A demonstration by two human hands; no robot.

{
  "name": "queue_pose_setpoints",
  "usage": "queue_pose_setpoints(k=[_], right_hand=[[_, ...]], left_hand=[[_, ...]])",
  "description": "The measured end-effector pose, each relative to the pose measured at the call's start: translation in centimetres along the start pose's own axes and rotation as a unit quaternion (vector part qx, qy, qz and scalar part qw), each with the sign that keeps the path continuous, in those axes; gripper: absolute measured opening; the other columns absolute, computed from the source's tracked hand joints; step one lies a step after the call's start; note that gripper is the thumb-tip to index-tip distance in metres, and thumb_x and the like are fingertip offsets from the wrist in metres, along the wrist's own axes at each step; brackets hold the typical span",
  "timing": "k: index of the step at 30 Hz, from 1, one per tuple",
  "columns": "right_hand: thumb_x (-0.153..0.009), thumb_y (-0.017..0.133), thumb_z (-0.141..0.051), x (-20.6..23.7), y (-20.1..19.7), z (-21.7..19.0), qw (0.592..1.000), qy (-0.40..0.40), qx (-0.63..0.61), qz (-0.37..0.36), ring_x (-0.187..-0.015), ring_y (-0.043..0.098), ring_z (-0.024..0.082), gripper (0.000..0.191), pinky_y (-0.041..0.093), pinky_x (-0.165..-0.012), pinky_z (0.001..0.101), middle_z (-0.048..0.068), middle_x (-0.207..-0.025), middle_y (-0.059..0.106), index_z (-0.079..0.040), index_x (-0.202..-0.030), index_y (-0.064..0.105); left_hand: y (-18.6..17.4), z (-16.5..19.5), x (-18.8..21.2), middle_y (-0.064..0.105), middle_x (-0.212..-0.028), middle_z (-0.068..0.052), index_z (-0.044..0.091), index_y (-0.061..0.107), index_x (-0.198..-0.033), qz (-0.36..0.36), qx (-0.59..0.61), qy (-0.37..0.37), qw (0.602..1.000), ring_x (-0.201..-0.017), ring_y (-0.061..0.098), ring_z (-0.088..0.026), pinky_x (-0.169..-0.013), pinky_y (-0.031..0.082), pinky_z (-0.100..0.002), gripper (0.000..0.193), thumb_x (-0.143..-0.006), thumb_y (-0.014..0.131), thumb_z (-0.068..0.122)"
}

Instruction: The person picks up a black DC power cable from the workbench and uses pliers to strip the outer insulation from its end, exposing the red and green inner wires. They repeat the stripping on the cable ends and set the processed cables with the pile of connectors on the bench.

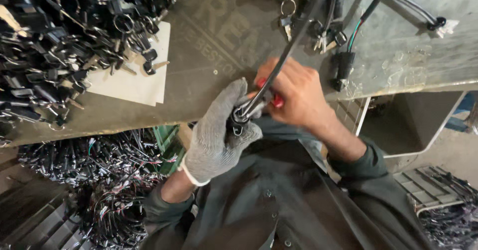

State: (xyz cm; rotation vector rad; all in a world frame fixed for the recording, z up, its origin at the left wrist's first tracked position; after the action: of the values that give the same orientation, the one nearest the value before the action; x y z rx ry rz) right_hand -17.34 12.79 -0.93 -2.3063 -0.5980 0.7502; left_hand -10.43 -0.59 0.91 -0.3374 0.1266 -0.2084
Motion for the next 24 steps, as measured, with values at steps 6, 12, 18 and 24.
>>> queue_pose_setpoints(k=[6,12,18,24], right_hand=[[-0.088,0.087,-0.026,1.3,0.3,-0.1,0.998,0.036,0.048,0.012,-0.082,0.066,0.028,0.034,0.049,-0.064,0.0390,0.006,-0.091,0.063,-0.008,-0.093,0.058],[-0.086,0.090,-0.035,2.6,-0.4,-0.3,0.993,0.070,0.091,0.027,-0.068,0.063,0.025,0.042,0.044,-0.056,0.0390,0.004,-0.077,0.058,-0.009,-0.086,0.058],[-0.066,0.078,-0.010,3.9,0.5,0.7,0.989,0.129,0.075,0.011,-0.075,0.065,0.027,0.030,0.046,-0.057,0.0408,0.004,-0.080,0.061,-0.008,-0.092,0.062],[-0.073,0.081,-0.013,3.6,0.7,-0.6,0.991,0.134,-0.015,-0.026,-0.080,0.064,0.030,0.040,0.049,-0.064,0.0409,0.007,-0.090,0.063,-0.006,-0.105,0.060]], left_hand=[[1.3,-0.8,0.8,0.067,-0.136,-0.013,-0.002,0.033,-0.157,0.070,-0.102,0.020,0.992,-0.115,0.069,-0.033,-0.100,0.056,-0.039,0.073,-0.100,0.077,0.011],[2.1,0.2,1.9,0.068,-0.125,-0.014,-0.003,0.039,-0.149,0.111,-0.313,0.071,0.940,-0.106,0.068,-0.035,-0.090,0.054,-0.045,0.066,-0.099,0.078,0.015],[2.7,-0.3,1.9,0.064,-0.128,-0.019,-0.001,0.042,-0.150,0.096,-0.370,0.101,0.918,-0.106,0.067,-0.037,-0.088,0.055,-0.048,0.062,-0.098,0.074,0.006],[2.3,0.6,0.4,0.063,-0.130,-0.022,-0.001,0.041,-0.149,0.063,-0.425,0.099,0.898,-0.097,0.063,-0.037,-0.081,0.053,-0.048,0.065,-0.093,0.073,0.008]])
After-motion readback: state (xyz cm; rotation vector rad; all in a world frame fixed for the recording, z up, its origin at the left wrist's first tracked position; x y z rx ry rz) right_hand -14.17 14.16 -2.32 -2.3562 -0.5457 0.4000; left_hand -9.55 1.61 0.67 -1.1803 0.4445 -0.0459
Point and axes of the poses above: each hand's wrist, its own x-axis away from the middle knuckle, its own y-axis out of the palm, z = x × y, the point moved 9 cm from there along -x, towards the middle knuckle
